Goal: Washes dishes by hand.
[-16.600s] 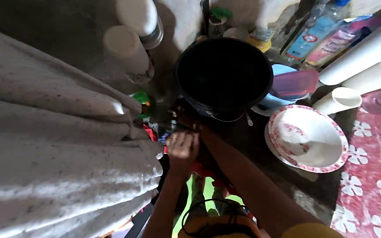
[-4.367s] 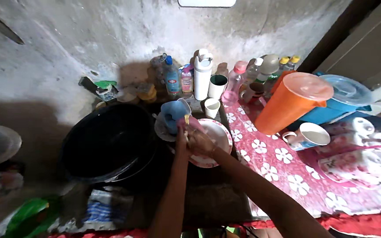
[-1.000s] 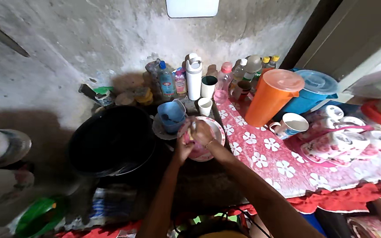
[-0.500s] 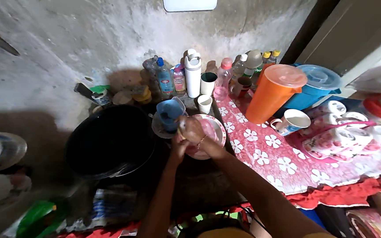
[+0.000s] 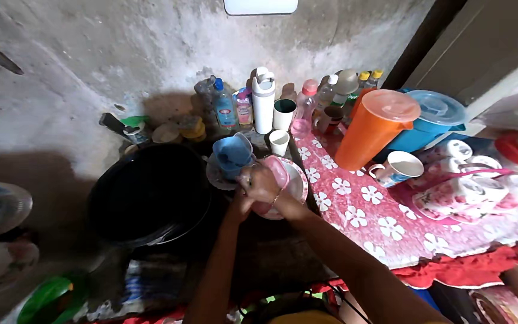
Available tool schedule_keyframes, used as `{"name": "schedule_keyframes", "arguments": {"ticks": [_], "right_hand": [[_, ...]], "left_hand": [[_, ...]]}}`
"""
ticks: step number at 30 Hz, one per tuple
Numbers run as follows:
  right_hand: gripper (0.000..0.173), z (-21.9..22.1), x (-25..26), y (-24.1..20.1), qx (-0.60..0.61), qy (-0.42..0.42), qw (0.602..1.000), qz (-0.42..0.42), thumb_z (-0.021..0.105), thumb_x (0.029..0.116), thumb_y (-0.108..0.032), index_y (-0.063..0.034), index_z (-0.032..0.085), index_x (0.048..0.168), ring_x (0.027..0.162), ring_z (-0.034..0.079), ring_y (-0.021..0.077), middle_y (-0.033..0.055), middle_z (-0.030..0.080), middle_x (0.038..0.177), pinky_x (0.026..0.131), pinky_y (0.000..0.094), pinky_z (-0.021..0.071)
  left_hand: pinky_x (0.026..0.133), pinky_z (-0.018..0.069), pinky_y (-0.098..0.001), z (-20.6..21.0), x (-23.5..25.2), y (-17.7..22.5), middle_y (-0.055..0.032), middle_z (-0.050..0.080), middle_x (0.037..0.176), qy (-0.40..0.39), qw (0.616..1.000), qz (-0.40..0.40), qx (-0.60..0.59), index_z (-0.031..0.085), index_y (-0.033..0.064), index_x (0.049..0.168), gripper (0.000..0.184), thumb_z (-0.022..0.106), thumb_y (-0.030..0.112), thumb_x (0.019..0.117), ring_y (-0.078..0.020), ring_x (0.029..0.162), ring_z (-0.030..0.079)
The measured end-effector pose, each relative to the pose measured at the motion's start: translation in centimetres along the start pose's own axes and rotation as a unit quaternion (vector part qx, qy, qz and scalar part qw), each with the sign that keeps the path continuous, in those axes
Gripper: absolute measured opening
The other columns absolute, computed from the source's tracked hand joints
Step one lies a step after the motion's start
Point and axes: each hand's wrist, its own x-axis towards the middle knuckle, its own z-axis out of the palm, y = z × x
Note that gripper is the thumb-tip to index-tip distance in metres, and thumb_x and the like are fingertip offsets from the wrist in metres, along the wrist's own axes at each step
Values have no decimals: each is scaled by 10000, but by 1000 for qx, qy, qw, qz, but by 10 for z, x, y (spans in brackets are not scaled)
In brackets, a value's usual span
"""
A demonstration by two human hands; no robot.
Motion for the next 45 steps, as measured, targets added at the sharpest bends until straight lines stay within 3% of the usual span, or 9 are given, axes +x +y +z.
{"name": "schedule_keyframes", "arguments": {"ticks": [7, 13, 20, 24, 29, 33, 38, 43, 45], "right_hand": [[285, -16, 15, 44, 20, 16, 986, 165, 577, 1024, -167, 70, 703, 1120, 1105, 651, 443, 291, 695, 1091, 1014, 597, 462], [292, 12, -6, 6, 6, 67, 997, -24, 595, 983, -205, 37, 755, 1014, 1095, 675, 410, 229, 741, 1030, 1103, 603, 392], [354, -32, 15, 58, 78, 62, 958, 270, 510, 1079, -251, 54, 682, 1132, 940, 665, 434, 285, 681, 1000, 856, 609, 505], [330, -39, 7, 27, -31, 58, 987, 150, 610, 1010, -188, 58, 688, 1217, 1151, 646, 456, 296, 684, 1185, 1007, 610, 483], [221, -5, 0, 16, -50, 191, 973, -119, 619, 906, -135, 14, 773, 958, 1006, 701, 416, 215, 744, 983, 932, 586, 518], [307, -25, 2, 31, 71, 105, 988, 88, 517, 1052, -134, 63, 683, 1220, 1160, 643, 431, 282, 684, 1184, 1042, 578, 468], [226, -2, -5, 11, -22, 166, 977, -128, 603, 912, -130, 7, 776, 959, 1038, 695, 403, 197, 752, 985, 1041, 588, 459], [346, -25, 6, 22, 63, 59, 990, 113, 505, 1066, -177, 66, 669, 1250, 1187, 628, 446, 298, 675, 1207, 1048, 591, 452], [323, -20, 2, 14, 38, 71, 993, 86, 528, 1044, -154, 76, 693, 1199, 1164, 646, 432, 287, 692, 1173, 1045, 574, 469]], "left_hand": [[934, 532, -276, -11, -12, 0, -221, 622, 1203, 4, 996, 9, 92, 484, -160, 1328, 449, 567, -98, 891, -131, 1058, 629], [902, 539, -229, -4, -5, -2, -131, 636, 1117, 5, 998, 33, 45, 499, -147, 1286, 383, 583, -91, 916, -49, 997, 627], [921, 546, -260, -22, -15, 2, -153, 657, 1140, -38, 993, 33, 106, 531, -136, 1286, 423, 611, -50, 879, -81, 1016, 644], [956, 533, -312, -35, 6, 13, -136, 642, 1209, -175, 974, 0, 147, 499, -79, 1374, 504, 581, 43, 893, -113, 1059, 636], [1074, 465, -373, 7, 8, 29, -277, 581, 1335, -36, 976, 7, 215, 470, -136, 1395, 464, 603, -46, 960, -256, 1236, 586], [1144, 414, -405, 10, 4, 17, -318, 480, 1462, -7, 982, 26, 185, 377, -130, 1484, 565, 560, -64, 953, -316, 1358, 510], [1079, 451, -357, 16, 0, 25, -271, 578, 1331, 12, 977, 10, 213, 494, -142, 1364, 434, 607, -42, 956, -248, 1244, 568], [1151, 398, -399, 13, -1, 23, -318, 474, 1473, 17, 983, 9, 185, 356, -122, 1505, 607, 581, -84, 942, -319, 1371, 496], [1142, 409, -386, 14, -2, 21, -312, 497, 1451, 21, 983, 18, 180, 377, -133, 1486, 592, 590, -82, 936, -303, 1351, 515]]}}
